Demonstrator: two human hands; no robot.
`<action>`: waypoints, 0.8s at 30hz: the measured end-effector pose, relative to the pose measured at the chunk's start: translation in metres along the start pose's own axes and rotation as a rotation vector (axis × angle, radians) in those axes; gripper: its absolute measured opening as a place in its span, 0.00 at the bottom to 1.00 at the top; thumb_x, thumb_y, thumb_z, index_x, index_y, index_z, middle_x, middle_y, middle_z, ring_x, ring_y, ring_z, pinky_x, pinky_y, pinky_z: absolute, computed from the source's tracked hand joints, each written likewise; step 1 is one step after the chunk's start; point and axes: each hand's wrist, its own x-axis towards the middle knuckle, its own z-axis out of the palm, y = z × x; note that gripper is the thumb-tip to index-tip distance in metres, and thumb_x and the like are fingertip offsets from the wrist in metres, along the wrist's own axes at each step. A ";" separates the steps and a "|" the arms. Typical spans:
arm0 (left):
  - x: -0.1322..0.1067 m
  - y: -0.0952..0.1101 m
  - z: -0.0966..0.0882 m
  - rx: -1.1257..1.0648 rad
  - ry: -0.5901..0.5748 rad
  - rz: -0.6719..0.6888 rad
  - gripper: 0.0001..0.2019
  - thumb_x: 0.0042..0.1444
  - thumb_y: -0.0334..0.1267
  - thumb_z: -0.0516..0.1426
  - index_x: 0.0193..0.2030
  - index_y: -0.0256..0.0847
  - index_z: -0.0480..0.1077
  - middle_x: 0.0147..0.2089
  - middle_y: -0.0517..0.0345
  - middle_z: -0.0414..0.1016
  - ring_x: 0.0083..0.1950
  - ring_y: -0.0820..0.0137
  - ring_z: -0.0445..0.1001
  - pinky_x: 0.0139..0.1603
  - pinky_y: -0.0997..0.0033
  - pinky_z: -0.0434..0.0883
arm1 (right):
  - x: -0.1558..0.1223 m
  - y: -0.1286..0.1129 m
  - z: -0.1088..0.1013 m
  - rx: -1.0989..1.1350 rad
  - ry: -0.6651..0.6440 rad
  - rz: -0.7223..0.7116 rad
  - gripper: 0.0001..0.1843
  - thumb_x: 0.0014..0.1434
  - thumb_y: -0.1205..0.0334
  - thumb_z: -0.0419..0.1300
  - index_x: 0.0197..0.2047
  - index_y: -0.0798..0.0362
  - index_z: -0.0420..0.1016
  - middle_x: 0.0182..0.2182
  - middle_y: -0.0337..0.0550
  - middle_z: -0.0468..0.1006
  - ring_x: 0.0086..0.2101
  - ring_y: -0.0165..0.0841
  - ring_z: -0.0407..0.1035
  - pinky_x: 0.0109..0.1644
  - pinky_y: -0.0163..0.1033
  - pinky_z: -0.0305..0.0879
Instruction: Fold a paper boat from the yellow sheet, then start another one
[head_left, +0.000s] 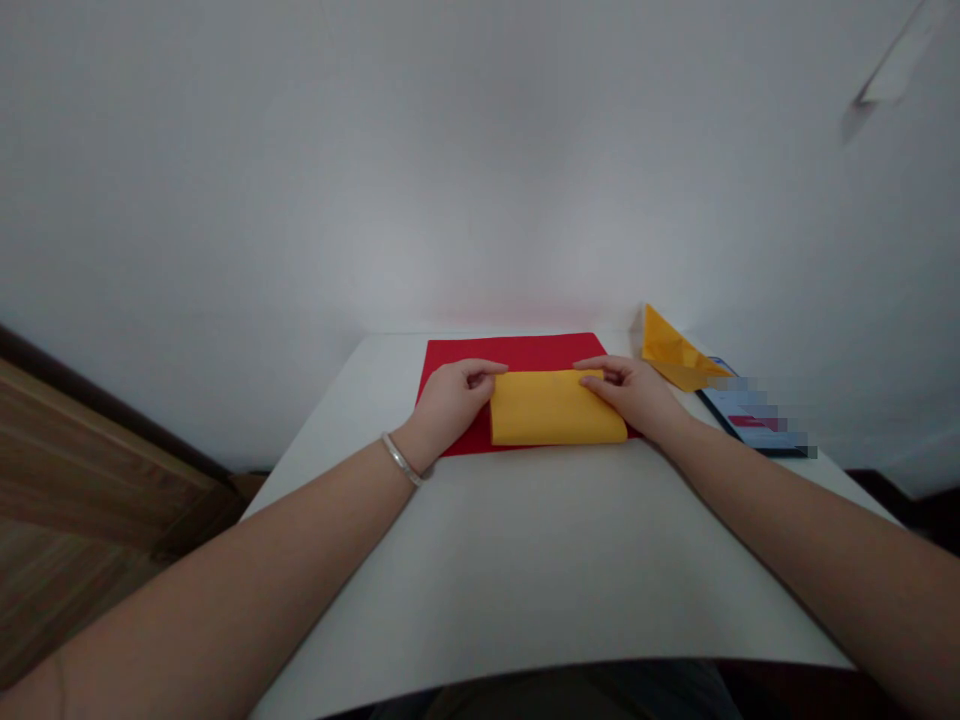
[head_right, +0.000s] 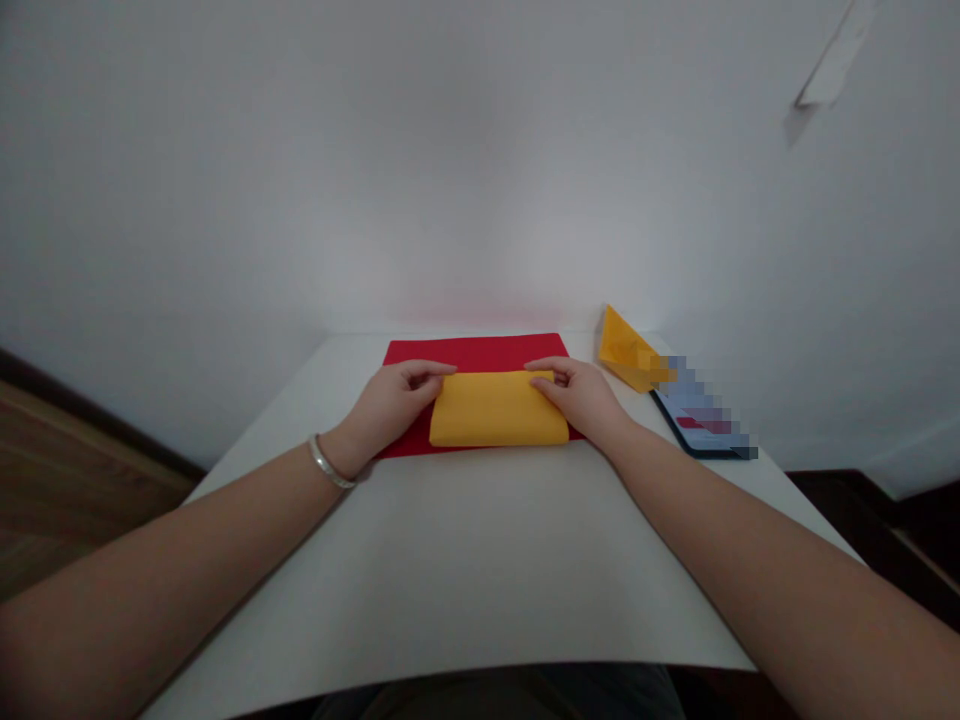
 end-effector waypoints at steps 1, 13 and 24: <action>0.000 -0.001 0.000 0.019 -0.008 0.005 0.14 0.56 0.28 0.53 0.45 0.38 0.76 0.44 0.57 0.79 0.44 0.69 0.76 0.47 0.72 0.71 | 0.000 0.000 0.000 -0.012 -0.004 0.001 0.19 0.53 0.52 0.60 0.45 0.50 0.79 0.26 0.41 0.75 0.26 0.31 0.65 0.27 0.36 0.58; 0.005 -0.010 -0.001 0.339 -0.019 0.197 0.14 0.54 0.30 0.52 0.42 0.43 0.77 0.43 0.57 0.80 0.45 0.65 0.75 0.50 0.66 0.69 | 0.003 -0.005 -0.001 -0.170 -0.021 -0.085 0.15 0.54 0.56 0.58 0.44 0.49 0.76 0.23 0.37 0.71 0.24 0.31 0.64 0.28 0.37 0.57; 0.004 -0.009 -0.006 0.610 0.058 0.233 0.11 0.58 0.33 0.50 0.40 0.43 0.73 0.38 0.56 0.79 0.42 0.63 0.75 0.48 0.62 0.63 | 0.004 0.002 0.000 -0.143 -0.015 -0.193 0.03 0.55 0.62 0.56 0.33 0.51 0.68 0.27 0.38 0.74 0.28 0.32 0.67 0.32 0.36 0.61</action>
